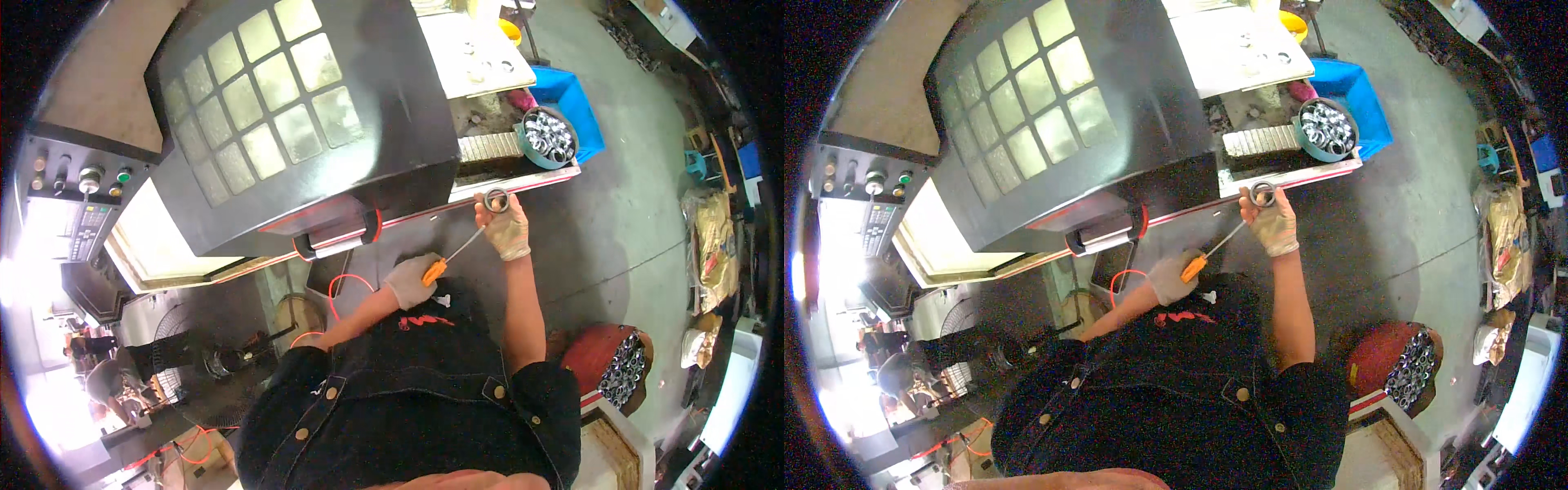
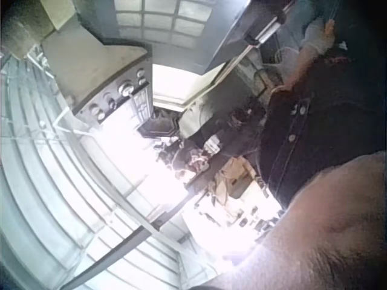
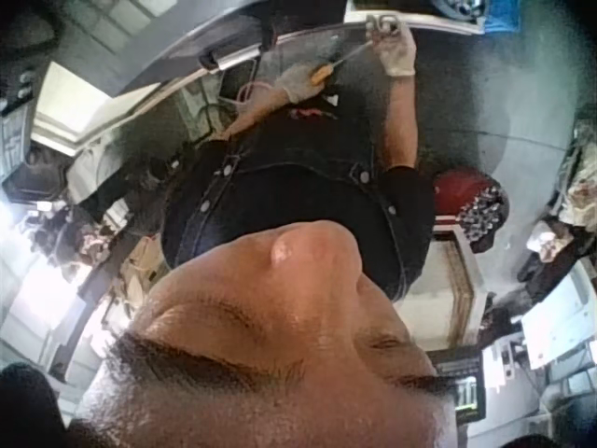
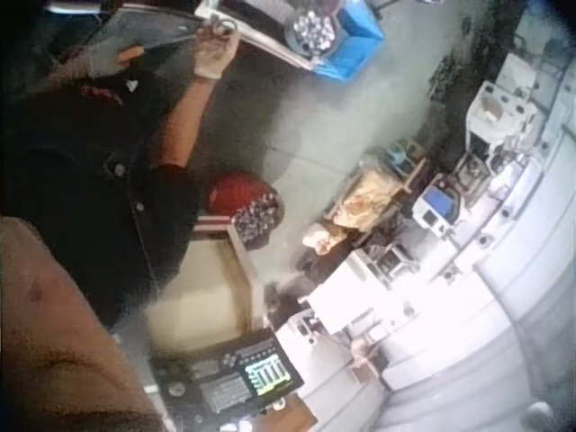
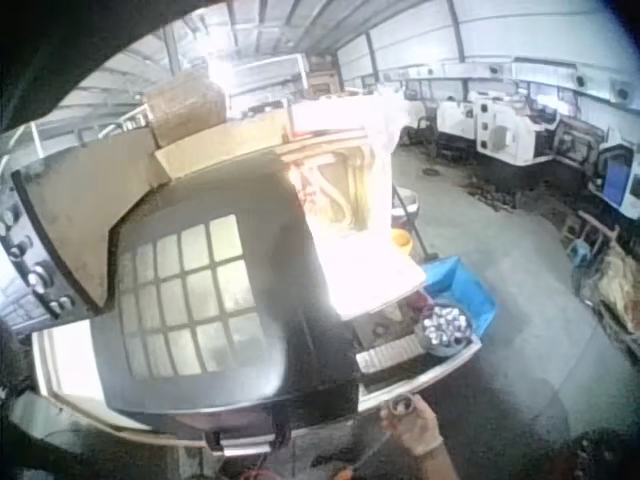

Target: The person operates a CNC lathe, repeatedly picking up small metal rings from a bin and placing them into the machine's chuck. They use a screwdriver to secure the rings in place before closing the machine door. The process is repeated for several items.

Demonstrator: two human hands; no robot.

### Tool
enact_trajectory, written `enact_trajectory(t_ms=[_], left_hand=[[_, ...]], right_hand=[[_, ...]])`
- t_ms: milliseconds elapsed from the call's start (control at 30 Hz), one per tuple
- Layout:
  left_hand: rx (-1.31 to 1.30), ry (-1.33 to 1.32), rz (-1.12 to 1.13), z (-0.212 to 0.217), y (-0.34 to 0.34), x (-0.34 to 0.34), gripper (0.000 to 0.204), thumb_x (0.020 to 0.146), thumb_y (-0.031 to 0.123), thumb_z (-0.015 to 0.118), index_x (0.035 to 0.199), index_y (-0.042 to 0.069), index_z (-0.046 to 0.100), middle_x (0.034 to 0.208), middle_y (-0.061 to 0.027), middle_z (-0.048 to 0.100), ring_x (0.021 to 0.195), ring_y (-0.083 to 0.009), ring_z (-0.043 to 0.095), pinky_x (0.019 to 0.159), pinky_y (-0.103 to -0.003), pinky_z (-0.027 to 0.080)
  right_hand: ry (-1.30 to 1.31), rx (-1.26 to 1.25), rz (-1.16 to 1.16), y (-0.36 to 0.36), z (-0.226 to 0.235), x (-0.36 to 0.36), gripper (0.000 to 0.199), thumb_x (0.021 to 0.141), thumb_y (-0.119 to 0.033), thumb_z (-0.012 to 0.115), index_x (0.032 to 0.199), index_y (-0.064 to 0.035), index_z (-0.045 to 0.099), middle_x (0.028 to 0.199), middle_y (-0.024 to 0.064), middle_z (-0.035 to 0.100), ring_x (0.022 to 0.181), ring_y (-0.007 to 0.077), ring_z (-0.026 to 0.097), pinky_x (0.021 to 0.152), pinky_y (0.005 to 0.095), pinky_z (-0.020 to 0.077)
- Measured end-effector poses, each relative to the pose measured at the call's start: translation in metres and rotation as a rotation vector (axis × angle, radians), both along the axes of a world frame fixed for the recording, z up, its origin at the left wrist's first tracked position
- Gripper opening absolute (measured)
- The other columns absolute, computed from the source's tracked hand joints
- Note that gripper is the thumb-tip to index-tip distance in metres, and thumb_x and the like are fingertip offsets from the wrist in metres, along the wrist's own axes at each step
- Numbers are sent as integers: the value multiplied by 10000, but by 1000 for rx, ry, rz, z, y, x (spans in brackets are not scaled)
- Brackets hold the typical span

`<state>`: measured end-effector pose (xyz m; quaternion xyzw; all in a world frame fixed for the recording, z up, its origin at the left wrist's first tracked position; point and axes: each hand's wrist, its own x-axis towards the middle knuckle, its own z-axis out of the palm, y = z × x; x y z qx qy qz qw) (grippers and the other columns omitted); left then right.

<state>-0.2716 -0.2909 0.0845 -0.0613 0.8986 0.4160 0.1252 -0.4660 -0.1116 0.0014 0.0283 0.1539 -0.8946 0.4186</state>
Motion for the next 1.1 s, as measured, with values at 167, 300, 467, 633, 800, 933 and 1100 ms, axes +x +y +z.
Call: enact_trajectory(t_ms=[167,300,467,633,800,933,1100], left_hand=[[50,83,22,-11,-35,0,410,748,150,567,1147,63,533,1005,-205,619,945,-398,588,809,-442,479],[158,74,159,-21,-57,14,424,739,139,580,1154,64,534,972,-209,627,931,-399,595,791,-446,488],[148,16,313,-38,-67,16,413,729,125,606,1132,64,540,929,-204,629,895,-399,606,751,-450,496],[43,100,350,-51,-46,-13,407,721,136,623,1115,70,545,903,-192,624,849,-394,610,731,-452,497],[48,151,363,-40,-19,-44,386,716,144,629,1087,74,549,875,-172,619,829,-389,608,719,-460,497],[15,99,454,-46,-1,-55,384,723,155,625,1091,74,553,867,-164,622,820,-376,612,725,-448,499],[49,127,536,-37,16,-65,371,729,134,602,1092,66,573,877,-157,633,829,-349,622,711,-424,496]], right_hand=[[144,91,-124,-45,25,-14,446,890,-412,581,1144,-45,572,1235,155,556,1057,256,593,899,405,484],[591,510,-397,-71,33,-37,519,845,-340,681,1223,-18,529,1159,83,582,1018,179,586,915,325,463],[760,581,-316,-83,52,-80,444,875,-277,627,1225,-17,542,1197,87,565,995,176,583,904,350,473],[677,441,-192,-88,82,-105,463,874,-308,628,1214,-8,532,1208,107,567,968,178,607,859,309,496],[750,490,-95,-79,88,-127,417,871,-298,642,1164,-10,565,1207,92,580,939,180,626,804,303,519],[431,139,110,-92,68,-141,355,874,-295,648,1126,-50,603,1240,98,570,987,201,619,829,330,509],[375,158,242,-130,35,-116,308,898,-317,604,1113,-97,608,1080,30,621,936,139,585,822,290,438]])
